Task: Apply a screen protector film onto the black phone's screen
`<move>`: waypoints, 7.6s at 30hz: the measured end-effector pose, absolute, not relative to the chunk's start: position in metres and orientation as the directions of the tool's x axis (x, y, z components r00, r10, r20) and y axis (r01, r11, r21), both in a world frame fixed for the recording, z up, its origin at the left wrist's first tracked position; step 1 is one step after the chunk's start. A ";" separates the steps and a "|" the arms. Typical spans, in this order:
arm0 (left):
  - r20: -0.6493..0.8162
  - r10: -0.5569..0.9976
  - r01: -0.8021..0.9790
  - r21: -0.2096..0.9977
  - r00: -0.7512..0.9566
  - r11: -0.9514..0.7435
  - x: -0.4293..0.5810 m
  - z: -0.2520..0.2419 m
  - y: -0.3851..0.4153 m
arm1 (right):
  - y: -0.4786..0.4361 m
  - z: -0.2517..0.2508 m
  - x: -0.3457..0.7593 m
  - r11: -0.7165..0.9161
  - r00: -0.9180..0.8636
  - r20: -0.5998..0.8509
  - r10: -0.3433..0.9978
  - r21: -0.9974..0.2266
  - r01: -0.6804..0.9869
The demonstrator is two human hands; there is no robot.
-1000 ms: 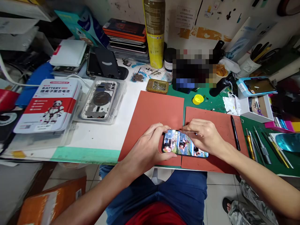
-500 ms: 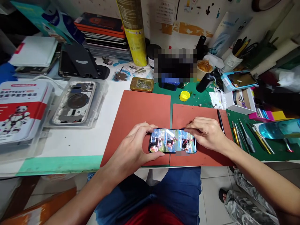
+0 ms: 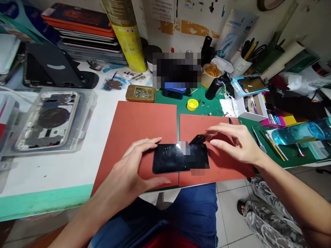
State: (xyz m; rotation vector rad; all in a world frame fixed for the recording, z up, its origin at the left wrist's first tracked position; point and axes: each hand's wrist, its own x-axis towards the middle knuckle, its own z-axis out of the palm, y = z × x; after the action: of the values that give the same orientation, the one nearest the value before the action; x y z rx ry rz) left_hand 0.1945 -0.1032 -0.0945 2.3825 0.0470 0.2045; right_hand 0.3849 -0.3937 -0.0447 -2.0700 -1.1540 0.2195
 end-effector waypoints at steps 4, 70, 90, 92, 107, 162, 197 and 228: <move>0.178 0.112 -0.046 0.703 0.978 -0.709 0.187 -0.092 -0.098 | -0.408 -0.040 0.388 -0.333 0.626 0.202 0.753 -0.704 0.628; 0.177 0.021 -0.109 0.691 0.984 -0.715 0.196 -0.102 -0.103 | -0.335 -0.063 0.378 -0.461 0.685 -0.194 0.702 -0.857 0.229; 0.235 -0.051 -0.194 0.637 0.971 -0.746 0.195 -0.101 -0.104 | -0.327 -0.081 0.363 -0.105 0.402 0.390 0.829 -0.596 0.796; 0.235 -0.054 -0.195 0.638 0.971 -0.745 0.196 -0.101 -0.104 | -0.325 -0.081 0.362 -0.108 0.408 0.390 0.825 -0.600 0.792; 0.168 -0.056 -0.154 0.656 0.984 -0.739 0.197 -0.098 -0.102 | -0.312 -0.069 0.359 -0.361 0.698 0.021 0.715 -0.845 0.395; 0.141 -0.049 -0.138 0.743 0.989 -0.655 0.196 -0.103 -0.102 | -0.315 -0.083 0.349 -0.264 0.607 0.308 0.733 -0.693 0.670; 0.418 0.212 -0.151 0.682 0.883 -0.715 0.186 -0.095 -0.091 | -0.390 -0.056 0.399 -0.387 0.886 -0.280 0.370 -0.913 -0.128; -0.455 0.274 0.351 0.867 0.847 0.354 0.163 -0.071 -0.138 | -0.295 -0.069 0.224 -0.635 0.895 0.102 0.435 -0.670 0.385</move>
State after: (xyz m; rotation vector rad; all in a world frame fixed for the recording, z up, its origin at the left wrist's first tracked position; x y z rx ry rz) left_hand 0.1627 -0.1380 -0.0712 1.2292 0.5961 -0.0536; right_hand 0.2236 -0.2949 -0.0690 -2.3272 -0.5839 0.0882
